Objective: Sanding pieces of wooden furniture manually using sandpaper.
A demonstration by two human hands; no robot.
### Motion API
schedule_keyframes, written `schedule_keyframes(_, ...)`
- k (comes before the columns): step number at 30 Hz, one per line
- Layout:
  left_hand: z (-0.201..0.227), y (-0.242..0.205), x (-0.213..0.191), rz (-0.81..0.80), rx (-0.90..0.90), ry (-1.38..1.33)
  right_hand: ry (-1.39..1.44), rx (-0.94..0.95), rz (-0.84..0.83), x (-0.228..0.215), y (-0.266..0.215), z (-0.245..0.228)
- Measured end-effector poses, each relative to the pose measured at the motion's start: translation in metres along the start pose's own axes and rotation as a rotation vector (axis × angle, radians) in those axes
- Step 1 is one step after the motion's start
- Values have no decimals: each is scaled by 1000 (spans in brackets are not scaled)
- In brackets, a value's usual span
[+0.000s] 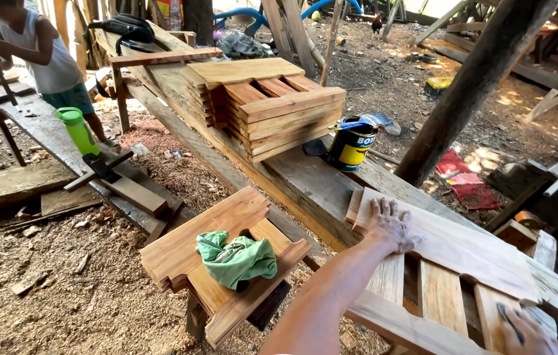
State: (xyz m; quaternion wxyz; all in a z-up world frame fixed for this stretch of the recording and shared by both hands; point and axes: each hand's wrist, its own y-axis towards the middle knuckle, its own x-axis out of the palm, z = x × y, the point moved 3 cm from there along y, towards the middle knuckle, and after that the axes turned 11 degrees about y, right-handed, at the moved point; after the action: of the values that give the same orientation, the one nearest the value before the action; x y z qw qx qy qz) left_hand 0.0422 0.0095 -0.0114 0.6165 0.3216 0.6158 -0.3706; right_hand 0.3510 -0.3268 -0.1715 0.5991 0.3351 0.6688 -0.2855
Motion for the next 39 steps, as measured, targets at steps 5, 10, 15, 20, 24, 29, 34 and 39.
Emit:
schedule_keyframes(5,-3,0,0,1,8,34,120,97,9,-37,-17,-61)
schedule_keyframes(10,-7,-7,-1,-3,4,16,103,259,-71,-51,-85,-89)
schedule_keyframes(15,-6,-7,-6,-24,14,11,81,208,-45,-71,-88,-102)
schedule_keyframes(20,-6,0,2,-20,6,-1,221,249,-72,-100,-85,-124)
schedule_keyframes(24,-9,1,2,1,5,16,209,178,-86,-104,-117,-121)
schedule_keyframes(29,-5,4,6,4,0,33,143,138,-114,-89,-116,-99)
schedule_keyframes(34,-6,1,4,17,2,15,254,113,-116,-94,-84,-118)
schedule_keyframes(39,-12,-11,-1,-12,28,35,100,243,-126,-148,-162,-189)
